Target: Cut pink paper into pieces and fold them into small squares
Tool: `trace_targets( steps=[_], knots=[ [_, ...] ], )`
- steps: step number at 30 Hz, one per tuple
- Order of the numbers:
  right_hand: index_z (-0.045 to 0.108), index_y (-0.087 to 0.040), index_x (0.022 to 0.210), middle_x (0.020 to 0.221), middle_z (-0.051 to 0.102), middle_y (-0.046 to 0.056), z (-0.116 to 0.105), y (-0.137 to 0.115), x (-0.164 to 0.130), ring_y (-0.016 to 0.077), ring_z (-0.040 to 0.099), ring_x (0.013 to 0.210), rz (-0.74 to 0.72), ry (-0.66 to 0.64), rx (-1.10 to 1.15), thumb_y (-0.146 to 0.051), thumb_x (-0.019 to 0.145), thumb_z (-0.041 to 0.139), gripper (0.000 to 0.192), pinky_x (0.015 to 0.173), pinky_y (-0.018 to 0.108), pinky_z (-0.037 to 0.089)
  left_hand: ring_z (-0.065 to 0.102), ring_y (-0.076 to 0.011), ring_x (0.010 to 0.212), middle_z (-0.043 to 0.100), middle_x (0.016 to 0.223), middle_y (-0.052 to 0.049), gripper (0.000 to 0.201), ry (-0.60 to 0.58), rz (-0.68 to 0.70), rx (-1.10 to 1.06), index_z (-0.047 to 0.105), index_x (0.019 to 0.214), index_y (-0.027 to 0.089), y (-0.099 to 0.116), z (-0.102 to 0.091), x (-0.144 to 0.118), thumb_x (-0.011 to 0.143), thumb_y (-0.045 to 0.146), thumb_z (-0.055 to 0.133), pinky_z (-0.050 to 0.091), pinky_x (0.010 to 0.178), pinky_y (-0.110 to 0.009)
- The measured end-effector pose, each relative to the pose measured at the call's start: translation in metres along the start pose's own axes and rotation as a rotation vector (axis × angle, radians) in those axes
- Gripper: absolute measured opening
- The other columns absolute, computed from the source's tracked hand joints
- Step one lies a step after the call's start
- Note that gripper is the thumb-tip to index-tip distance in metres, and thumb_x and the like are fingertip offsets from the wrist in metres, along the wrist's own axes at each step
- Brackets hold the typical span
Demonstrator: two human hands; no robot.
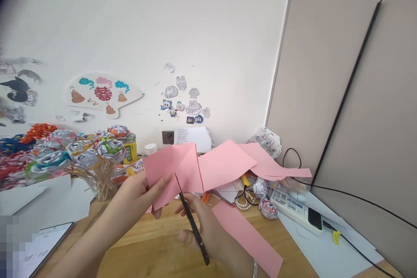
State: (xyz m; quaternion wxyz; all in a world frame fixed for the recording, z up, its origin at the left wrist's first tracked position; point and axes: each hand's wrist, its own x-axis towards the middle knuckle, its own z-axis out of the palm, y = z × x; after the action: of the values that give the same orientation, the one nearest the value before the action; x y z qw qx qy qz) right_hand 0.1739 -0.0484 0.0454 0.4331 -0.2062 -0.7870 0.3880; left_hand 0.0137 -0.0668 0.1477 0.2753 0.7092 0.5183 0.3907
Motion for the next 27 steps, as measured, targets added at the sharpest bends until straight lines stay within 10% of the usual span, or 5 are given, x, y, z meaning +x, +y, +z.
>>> trace_targets(
  steps=[27],
  knots=[
    [0.044,-0.022,0.112,0.082,0.052,0.006,0.015,-0.013,-0.004,0.0181,0.051,0.072,0.160,0.136,0.126,-0.051,0.075,0.049,0.046,0.069,0.036,0.044,0.051,-0.0126,0.036,0.051,0.033,0.004,0.031,0.036,-0.047,0.026,0.043,0.052,0.020,-0.001,-0.003,0.002,0.076,0.040,0.041,0.034,0.040,-0.019]
  ],
)
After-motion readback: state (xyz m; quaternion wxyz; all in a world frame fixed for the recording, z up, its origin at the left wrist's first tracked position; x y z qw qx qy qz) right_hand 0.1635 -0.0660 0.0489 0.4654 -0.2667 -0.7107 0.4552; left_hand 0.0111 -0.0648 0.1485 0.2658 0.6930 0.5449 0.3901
